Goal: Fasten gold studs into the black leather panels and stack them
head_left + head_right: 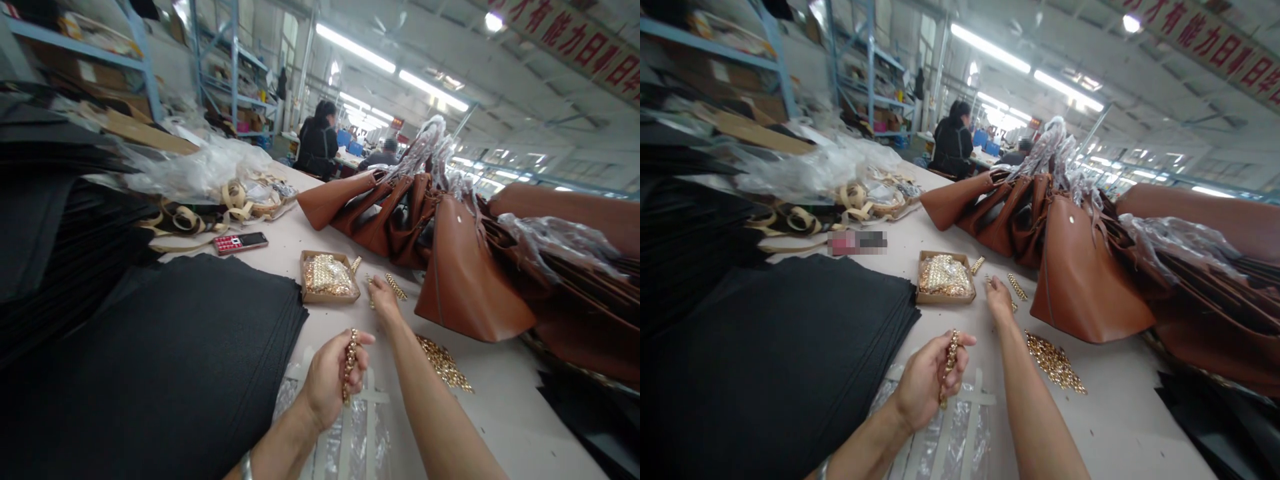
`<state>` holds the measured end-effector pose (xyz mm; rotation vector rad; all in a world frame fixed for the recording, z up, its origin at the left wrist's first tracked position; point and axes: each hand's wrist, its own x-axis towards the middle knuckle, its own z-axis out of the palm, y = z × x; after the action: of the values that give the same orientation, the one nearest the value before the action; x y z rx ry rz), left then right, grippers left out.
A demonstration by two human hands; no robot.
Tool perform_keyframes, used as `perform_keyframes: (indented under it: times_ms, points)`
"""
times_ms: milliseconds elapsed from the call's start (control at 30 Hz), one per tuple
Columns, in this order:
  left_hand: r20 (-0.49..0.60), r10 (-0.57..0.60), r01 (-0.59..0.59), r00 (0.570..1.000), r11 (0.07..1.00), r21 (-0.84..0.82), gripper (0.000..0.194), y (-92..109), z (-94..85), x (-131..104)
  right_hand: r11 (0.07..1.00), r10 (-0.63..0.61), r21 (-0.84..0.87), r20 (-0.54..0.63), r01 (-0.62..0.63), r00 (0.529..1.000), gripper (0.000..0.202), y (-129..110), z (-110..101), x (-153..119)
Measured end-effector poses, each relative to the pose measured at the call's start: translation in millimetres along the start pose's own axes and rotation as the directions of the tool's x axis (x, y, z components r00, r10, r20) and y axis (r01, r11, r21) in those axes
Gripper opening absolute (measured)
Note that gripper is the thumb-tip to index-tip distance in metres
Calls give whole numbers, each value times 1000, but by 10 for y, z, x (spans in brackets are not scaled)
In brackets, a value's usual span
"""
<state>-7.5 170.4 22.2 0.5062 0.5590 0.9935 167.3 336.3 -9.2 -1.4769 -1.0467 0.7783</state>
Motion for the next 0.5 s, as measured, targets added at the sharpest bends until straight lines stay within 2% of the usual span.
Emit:
perform_keyframes:
  times_ms: [67,133,233,300,367,433,500]
  points:
    - [0,50,-50,999,998,41,33,-1,-5,-7,999,-7,-32,12,7,1000,23,-47,-12,-56]
    - [10,93,-93,996,990,101,31,-5,-2,-10,998,-46,-42,35,48,998,23,-149,-78,-237]
    - [43,135,-141,990,968,208,32,-6,20,-13,992,-115,-33,102,119,988,26,-388,-267,-694]
    - [72,159,-173,985,943,284,31,0,37,-19,986,-152,-34,188,161,970,27,-572,-418,-1044]
    - [108,183,-210,977,908,362,29,9,44,-30,958,-236,-78,322,275,917,25,-734,-549,-1358]
    - [153,207,-254,966,860,443,26,13,39,-52,878,-345,-149,462,455,817,25,-838,-645,-1597]
    - [199,224,-296,954,799,523,28,1,29,-96,765,-425,-211,544,609,723,30,-867,-726,-1762]
